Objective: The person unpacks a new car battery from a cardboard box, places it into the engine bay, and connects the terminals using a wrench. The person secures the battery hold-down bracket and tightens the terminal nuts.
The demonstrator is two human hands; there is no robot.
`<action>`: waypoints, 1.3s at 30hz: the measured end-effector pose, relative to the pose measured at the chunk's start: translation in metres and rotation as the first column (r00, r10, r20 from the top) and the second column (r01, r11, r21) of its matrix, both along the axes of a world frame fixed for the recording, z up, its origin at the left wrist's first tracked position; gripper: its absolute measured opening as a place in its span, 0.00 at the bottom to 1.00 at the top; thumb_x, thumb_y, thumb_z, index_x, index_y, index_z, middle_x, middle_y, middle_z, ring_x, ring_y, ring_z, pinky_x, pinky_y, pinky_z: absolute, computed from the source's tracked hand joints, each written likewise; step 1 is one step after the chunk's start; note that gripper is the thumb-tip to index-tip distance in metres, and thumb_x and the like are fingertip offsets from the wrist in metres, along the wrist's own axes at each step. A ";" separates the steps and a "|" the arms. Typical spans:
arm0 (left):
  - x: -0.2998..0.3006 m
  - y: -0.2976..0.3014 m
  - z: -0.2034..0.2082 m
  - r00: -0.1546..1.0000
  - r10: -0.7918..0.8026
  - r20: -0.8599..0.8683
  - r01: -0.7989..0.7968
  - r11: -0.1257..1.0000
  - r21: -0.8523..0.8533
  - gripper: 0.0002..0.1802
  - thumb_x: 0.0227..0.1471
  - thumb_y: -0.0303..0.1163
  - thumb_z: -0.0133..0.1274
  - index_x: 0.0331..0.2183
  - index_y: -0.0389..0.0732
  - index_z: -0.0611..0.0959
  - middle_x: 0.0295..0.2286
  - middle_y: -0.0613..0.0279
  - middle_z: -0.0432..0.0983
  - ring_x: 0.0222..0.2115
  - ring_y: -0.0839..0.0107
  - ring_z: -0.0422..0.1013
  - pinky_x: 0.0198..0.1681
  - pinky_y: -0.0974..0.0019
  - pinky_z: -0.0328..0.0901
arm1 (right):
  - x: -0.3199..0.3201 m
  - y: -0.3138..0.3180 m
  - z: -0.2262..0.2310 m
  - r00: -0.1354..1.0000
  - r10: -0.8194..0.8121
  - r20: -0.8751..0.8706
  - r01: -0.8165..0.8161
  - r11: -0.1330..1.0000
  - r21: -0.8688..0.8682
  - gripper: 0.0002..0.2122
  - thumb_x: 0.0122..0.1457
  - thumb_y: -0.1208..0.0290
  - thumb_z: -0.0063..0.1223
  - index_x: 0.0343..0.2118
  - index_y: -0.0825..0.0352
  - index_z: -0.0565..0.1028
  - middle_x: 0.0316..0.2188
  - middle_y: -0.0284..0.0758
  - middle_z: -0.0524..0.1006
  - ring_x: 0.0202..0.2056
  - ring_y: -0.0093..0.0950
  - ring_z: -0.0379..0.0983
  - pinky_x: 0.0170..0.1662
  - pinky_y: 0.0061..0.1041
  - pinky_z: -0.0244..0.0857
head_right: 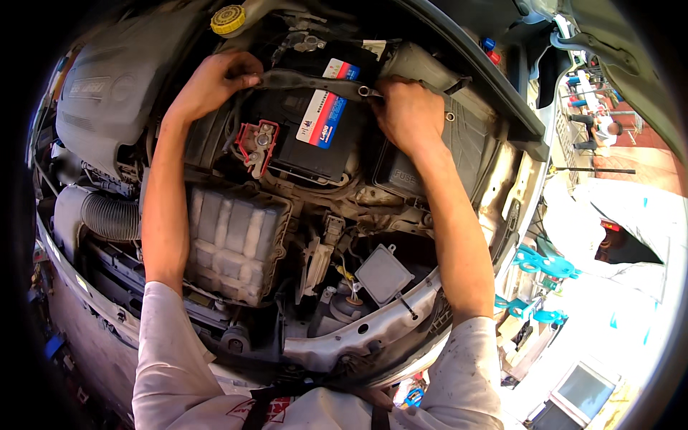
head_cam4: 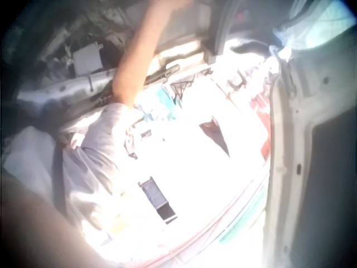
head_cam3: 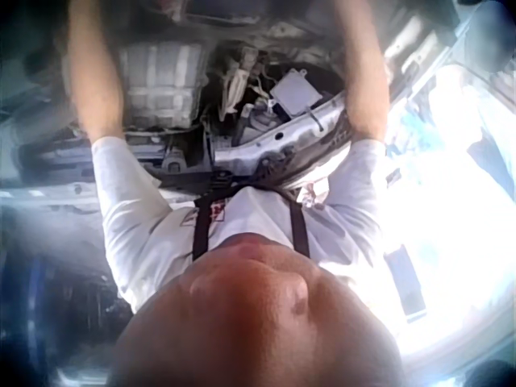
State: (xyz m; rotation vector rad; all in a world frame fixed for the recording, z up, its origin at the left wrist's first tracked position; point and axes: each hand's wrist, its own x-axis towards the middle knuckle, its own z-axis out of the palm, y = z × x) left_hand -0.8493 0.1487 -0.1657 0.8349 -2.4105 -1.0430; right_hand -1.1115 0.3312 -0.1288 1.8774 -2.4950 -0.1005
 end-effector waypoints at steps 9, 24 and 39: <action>-0.002 -0.005 -0.005 1.000 -0.020 -0.017 0.021 0.998 0.062 0.07 0.53 0.25 0.59 0.35 0.34 0.84 0.29 0.60 0.81 0.32 0.71 0.76 0.40 0.66 0.69 | 0.006 0.007 0.000 0.991 0.120 0.066 -0.108 0.980 -0.168 0.16 0.58 0.52 0.56 0.43 0.58 0.81 0.39 0.38 0.82 0.41 0.40 0.78 0.40 0.40 0.71; -0.009 -0.007 -0.014 0.997 -0.002 0.080 0.006 0.998 -0.056 0.08 0.49 0.30 0.64 0.33 0.39 0.85 0.27 0.58 0.81 0.29 0.67 0.76 0.34 0.62 0.67 | 0.007 0.006 -0.005 0.982 0.187 0.039 -0.179 0.972 -0.153 0.20 0.53 0.49 0.62 0.46 0.55 0.81 0.34 0.39 0.81 0.37 0.41 0.78 0.38 0.39 0.70; -0.009 -0.007 -0.010 0.990 0.048 0.133 -0.046 0.999 -0.020 0.17 0.50 0.37 0.64 0.40 0.38 0.82 0.28 0.51 0.80 0.35 0.54 0.77 0.39 0.55 0.68 | 0.009 0.006 -0.009 0.977 0.206 0.053 -0.187 0.952 -0.242 0.20 0.54 0.56 0.64 0.46 0.62 0.80 0.36 0.41 0.81 0.40 0.42 0.77 0.42 0.37 0.69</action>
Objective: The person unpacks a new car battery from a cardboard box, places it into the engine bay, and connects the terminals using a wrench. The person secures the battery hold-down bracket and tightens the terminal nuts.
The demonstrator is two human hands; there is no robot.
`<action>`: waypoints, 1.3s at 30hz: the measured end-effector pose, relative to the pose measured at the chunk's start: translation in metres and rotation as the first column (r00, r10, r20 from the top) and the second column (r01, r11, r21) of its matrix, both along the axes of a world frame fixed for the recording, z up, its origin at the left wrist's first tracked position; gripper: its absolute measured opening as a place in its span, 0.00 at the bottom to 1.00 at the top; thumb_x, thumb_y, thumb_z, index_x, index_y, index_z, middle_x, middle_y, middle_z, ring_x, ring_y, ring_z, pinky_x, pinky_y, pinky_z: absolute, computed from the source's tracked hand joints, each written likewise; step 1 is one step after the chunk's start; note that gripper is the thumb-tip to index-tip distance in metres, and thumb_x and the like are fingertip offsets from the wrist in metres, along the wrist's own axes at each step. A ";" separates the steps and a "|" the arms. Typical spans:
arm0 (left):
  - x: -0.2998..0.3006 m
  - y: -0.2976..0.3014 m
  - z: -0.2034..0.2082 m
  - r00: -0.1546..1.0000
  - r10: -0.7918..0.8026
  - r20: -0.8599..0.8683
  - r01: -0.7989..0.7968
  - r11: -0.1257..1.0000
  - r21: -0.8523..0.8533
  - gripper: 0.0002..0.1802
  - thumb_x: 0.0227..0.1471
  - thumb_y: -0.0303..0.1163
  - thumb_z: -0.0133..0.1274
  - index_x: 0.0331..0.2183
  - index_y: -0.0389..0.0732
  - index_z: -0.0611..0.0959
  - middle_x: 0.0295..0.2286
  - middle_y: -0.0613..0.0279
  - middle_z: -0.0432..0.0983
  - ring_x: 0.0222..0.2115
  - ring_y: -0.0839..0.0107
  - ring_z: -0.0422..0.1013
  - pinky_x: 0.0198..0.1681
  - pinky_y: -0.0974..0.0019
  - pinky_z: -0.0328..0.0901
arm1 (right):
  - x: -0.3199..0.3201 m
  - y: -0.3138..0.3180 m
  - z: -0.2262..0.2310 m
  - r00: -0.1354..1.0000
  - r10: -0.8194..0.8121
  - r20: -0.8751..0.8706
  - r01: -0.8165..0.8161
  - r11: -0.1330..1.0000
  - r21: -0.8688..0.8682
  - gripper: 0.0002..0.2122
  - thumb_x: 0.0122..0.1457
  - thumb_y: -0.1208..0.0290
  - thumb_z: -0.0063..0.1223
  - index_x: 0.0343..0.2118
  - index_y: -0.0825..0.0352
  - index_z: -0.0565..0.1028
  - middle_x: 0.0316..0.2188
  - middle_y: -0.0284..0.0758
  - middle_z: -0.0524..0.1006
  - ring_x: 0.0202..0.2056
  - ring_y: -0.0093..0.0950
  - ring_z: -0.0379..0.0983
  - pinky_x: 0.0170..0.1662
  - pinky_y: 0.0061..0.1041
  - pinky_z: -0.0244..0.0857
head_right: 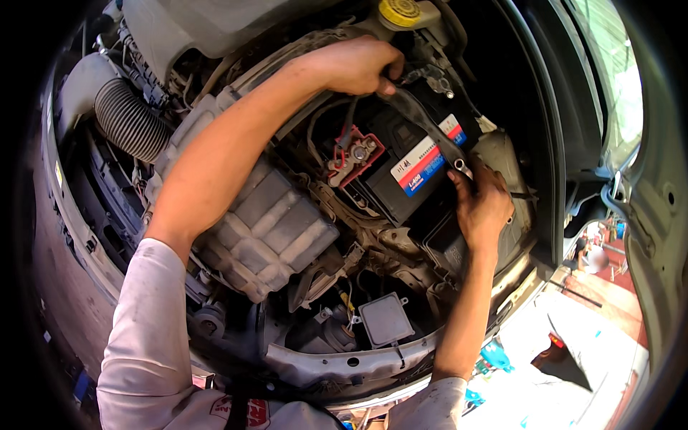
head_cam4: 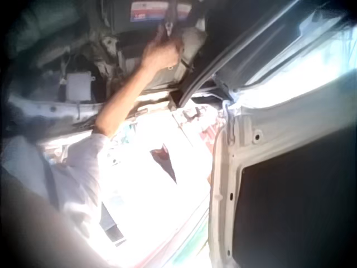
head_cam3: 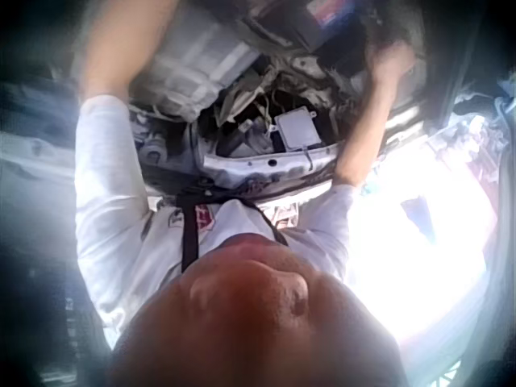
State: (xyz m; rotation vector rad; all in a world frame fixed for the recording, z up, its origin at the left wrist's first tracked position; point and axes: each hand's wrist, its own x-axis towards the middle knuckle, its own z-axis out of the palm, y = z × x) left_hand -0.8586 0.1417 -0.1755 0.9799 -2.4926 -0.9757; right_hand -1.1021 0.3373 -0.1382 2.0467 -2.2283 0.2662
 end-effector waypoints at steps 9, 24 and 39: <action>-0.005 -0.001 0.002 0.990 -0.124 0.067 0.111 0.978 0.178 0.11 0.46 0.24 0.53 0.34 0.29 0.80 0.24 0.50 0.77 0.19 0.60 0.75 0.20 0.59 0.69 | 0.009 -0.001 -0.005 0.995 0.091 -0.039 -0.091 0.996 -0.002 0.18 0.58 0.60 0.62 0.46 0.65 0.79 0.37 0.43 0.80 0.40 0.42 0.77 0.43 0.35 0.69; -0.052 -0.020 -0.024 0.961 -0.102 0.257 0.139 0.982 -0.129 0.14 0.51 0.26 0.52 0.40 0.33 0.84 0.39 0.51 0.81 0.38 0.56 0.79 0.38 0.55 0.75 | 0.021 0.000 0.008 0.988 0.142 -0.062 -0.146 0.988 -0.058 0.17 0.56 0.62 0.65 0.44 0.67 0.79 0.36 0.42 0.80 0.39 0.41 0.78 0.42 0.33 0.70; -0.048 -0.012 -0.013 0.938 -0.102 0.332 0.180 0.960 -0.213 0.12 0.48 0.28 0.56 0.36 0.37 0.86 0.37 0.50 0.82 0.39 0.54 0.78 0.41 0.54 0.72 | 0.020 0.008 0.000 0.986 0.113 0.120 -0.108 0.993 -0.048 0.19 0.52 0.63 0.70 0.41 0.71 0.79 0.35 0.43 0.81 0.37 0.37 0.79 0.42 0.31 0.70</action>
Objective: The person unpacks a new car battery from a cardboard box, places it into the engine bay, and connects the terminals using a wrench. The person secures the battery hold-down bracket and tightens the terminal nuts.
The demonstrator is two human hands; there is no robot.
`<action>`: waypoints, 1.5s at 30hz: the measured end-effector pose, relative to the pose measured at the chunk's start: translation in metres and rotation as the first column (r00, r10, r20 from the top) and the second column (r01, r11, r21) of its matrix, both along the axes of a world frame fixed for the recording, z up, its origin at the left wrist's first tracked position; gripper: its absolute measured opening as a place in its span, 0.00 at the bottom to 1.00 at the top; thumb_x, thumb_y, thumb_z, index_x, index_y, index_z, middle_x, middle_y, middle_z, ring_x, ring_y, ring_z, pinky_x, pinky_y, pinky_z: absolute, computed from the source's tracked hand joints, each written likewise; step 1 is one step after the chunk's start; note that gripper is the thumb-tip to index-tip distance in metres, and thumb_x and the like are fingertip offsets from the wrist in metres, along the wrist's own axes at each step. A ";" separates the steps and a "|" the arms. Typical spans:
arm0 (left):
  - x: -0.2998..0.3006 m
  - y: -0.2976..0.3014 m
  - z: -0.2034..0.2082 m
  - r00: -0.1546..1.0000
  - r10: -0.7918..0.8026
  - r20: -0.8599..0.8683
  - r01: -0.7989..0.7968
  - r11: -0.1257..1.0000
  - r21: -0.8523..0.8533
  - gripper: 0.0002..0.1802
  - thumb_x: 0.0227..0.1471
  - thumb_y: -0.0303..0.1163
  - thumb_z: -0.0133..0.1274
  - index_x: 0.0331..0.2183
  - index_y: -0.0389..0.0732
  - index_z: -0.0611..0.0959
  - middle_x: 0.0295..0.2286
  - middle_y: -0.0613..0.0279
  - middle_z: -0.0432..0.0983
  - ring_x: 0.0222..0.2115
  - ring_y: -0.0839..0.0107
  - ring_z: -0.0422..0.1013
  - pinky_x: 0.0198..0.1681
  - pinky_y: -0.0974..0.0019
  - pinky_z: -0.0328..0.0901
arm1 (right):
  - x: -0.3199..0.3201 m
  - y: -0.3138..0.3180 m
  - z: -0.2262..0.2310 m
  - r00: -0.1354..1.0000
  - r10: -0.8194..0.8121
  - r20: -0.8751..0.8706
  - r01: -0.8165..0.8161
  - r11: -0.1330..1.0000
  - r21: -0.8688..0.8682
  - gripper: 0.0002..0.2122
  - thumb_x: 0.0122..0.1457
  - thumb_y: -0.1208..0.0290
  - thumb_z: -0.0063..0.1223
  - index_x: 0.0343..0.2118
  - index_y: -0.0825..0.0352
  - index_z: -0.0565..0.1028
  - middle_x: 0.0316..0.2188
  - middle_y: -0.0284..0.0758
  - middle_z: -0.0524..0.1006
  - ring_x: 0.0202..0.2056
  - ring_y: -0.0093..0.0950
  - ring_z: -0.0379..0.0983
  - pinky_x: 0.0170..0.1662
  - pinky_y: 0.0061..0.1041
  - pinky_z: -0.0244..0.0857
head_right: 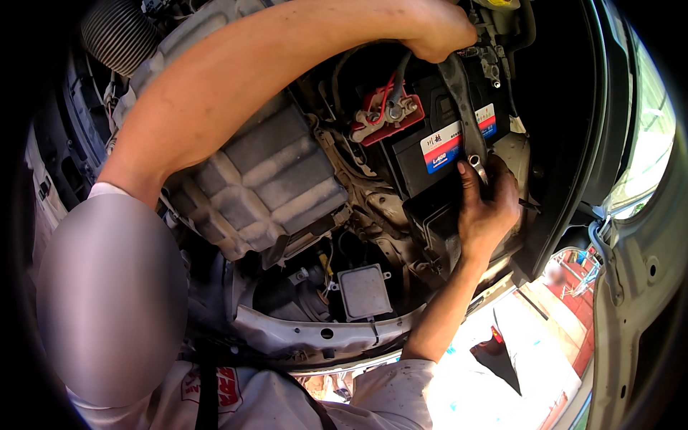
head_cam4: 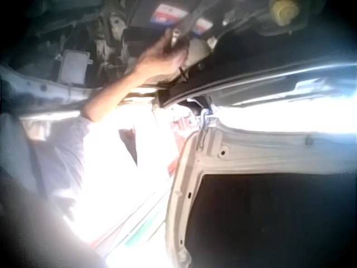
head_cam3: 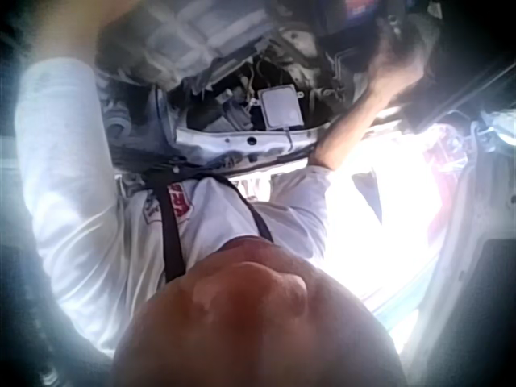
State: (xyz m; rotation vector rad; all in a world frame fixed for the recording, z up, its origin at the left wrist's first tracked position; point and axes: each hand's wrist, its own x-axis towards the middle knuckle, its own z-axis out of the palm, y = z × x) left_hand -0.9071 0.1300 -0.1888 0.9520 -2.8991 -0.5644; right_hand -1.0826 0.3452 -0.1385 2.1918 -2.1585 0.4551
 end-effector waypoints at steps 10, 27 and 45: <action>0.043 0.014 0.023 0.995 -0.024 -0.099 0.032 0.996 0.085 0.14 0.46 0.29 0.56 0.36 0.34 0.87 0.37 0.47 0.82 0.41 0.53 0.77 0.45 0.56 0.69 | 0.001 0.001 -0.001 0.997 -0.027 0.069 0.027 1.000 0.000 0.19 0.51 0.65 0.71 0.40 0.73 0.79 0.36 0.43 0.81 0.37 0.34 0.79 0.44 0.30 0.70; 0.066 0.017 0.033 0.976 0.007 -0.219 0.049 0.967 0.251 0.13 0.47 0.31 0.54 0.33 0.33 0.86 0.30 0.51 0.82 0.33 0.56 0.78 0.38 0.57 0.70 | 0.006 -0.001 0.002 0.994 -0.045 0.104 0.044 0.999 0.015 0.17 0.54 0.68 0.69 0.42 0.72 0.78 0.35 0.40 0.81 0.38 0.28 0.78 0.45 0.26 0.69; 0.074 0.019 0.043 0.975 0.109 -0.195 -0.062 0.970 0.234 0.09 0.46 0.26 0.58 0.33 0.36 0.86 0.31 0.47 0.81 0.37 0.52 0.77 0.40 0.56 0.70 | 0.004 -0.002 0.006 0.989 -0.082 0.120 0.076 0.996 0.049 0.19 0.54 0.67 0.69 0.44 0.74 0.78 0.37 0.40 0.82 0.40 0.28 0.78 0.48 0.26 0.69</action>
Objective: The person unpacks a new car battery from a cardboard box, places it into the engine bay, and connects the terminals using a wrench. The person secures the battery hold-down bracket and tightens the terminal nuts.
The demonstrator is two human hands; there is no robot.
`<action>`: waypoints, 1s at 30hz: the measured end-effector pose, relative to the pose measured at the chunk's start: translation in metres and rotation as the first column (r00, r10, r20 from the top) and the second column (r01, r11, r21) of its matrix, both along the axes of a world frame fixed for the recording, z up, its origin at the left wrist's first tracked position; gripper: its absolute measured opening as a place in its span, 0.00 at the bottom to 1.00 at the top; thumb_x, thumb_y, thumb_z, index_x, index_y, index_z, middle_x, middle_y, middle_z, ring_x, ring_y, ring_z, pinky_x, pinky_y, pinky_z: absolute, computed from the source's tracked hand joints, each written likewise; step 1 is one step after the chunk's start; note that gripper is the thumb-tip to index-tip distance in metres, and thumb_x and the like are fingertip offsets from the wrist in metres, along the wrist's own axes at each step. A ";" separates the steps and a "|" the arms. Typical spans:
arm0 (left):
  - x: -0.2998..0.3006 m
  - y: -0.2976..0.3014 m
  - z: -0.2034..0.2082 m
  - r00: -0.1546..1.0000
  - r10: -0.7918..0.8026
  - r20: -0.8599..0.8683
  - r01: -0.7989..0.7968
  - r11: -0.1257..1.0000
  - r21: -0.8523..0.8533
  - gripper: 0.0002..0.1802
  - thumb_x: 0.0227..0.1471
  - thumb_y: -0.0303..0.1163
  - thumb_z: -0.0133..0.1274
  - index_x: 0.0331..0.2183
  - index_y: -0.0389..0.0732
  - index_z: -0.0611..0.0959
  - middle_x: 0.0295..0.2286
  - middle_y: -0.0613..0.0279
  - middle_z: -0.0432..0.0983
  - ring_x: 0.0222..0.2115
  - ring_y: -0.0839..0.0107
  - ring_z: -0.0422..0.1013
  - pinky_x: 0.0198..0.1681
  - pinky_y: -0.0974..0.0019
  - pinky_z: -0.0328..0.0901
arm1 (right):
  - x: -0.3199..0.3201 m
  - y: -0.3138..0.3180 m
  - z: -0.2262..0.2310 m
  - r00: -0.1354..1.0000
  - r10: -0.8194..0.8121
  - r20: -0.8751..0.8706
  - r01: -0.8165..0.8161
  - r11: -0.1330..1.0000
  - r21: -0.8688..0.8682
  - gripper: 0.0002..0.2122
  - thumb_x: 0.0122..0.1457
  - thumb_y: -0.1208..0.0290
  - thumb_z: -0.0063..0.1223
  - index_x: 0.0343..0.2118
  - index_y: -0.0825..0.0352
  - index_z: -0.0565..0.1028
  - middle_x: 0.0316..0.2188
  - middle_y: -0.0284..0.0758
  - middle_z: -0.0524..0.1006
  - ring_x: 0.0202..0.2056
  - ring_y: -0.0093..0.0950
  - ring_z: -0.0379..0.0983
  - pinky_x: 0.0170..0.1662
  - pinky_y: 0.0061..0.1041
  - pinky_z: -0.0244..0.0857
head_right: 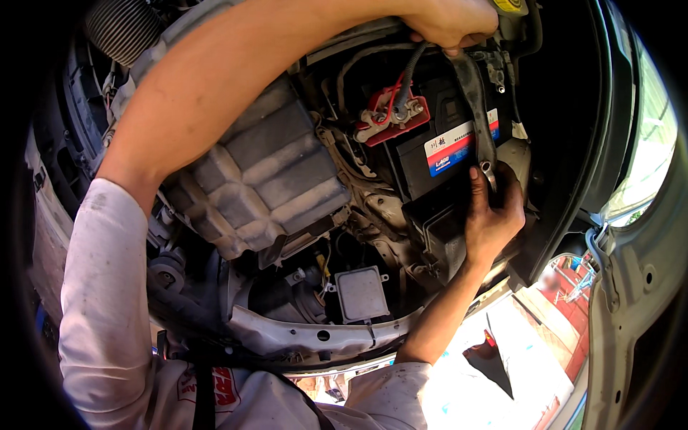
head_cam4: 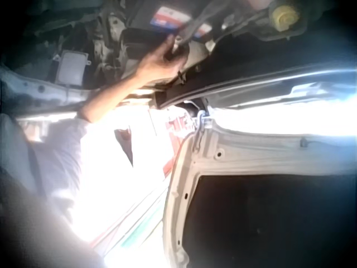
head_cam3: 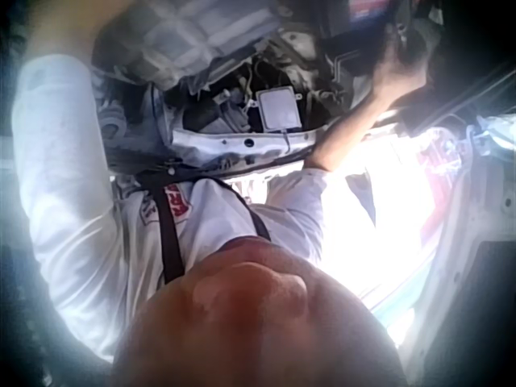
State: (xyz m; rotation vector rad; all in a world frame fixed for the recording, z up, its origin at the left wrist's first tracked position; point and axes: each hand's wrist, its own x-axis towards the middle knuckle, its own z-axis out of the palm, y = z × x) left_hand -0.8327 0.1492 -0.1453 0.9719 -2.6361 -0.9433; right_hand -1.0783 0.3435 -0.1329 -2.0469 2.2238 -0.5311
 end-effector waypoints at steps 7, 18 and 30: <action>0.001 0.004 -0.004 0.992 -0.047 -0.119 0.034 0.993 -0.111 0.10 0.45 0.23 0.58 0.34 0.35 0.86 0.32 0.46 0.81 0.38 0.51 0.77 0.41 0.56 0.70 | -0.002 0.002 0.000 0.999 -0.012 0.043 0.012 1.000 0.007 0.18 0.54 0.67 0.69 0.43 0.74 0.78 0.36 0.39 0.82 0.40 0.26 0.78 0.48 0.25 0.68; 0.000 0.011 0.005 0.995 -0.039 -0.086 0.025 0.988 -0.154 0.13 0.41 0.20 0.59 0.34 0.33 0.86 0.33 0.44 0.81 0.37 0.49 0.77 0.39 0.54 0.70 | 0.001 0.001 0.000 0.999 0.004 0.040 -0.005 1.000 0.013 0.18 0.55 0.67 0.68 0.43 0.75 0.78 0.36 0.41 0.82 0.40 0.27 0.78 0.48 0.26 0.68; -0.013 0.016 0.002 0.998 -0.045 -0.049 0.034 0.975 -0.220 0.15 0.41 0.22 0.61 0.36 0.35 0.87 0.34 0.47 0.82 0.37 0.51 0.78 0.40 0.56 0.71 | -0.003 0.003 -0.004 1.000 -0.010 0.029 0.009 0.999 0.046 0.19 0.56 0.64 0.67 0.43 0.74 0.79 0.38 0.43 0.83 0.41 0.30 0.79 0.48 0.27 0.68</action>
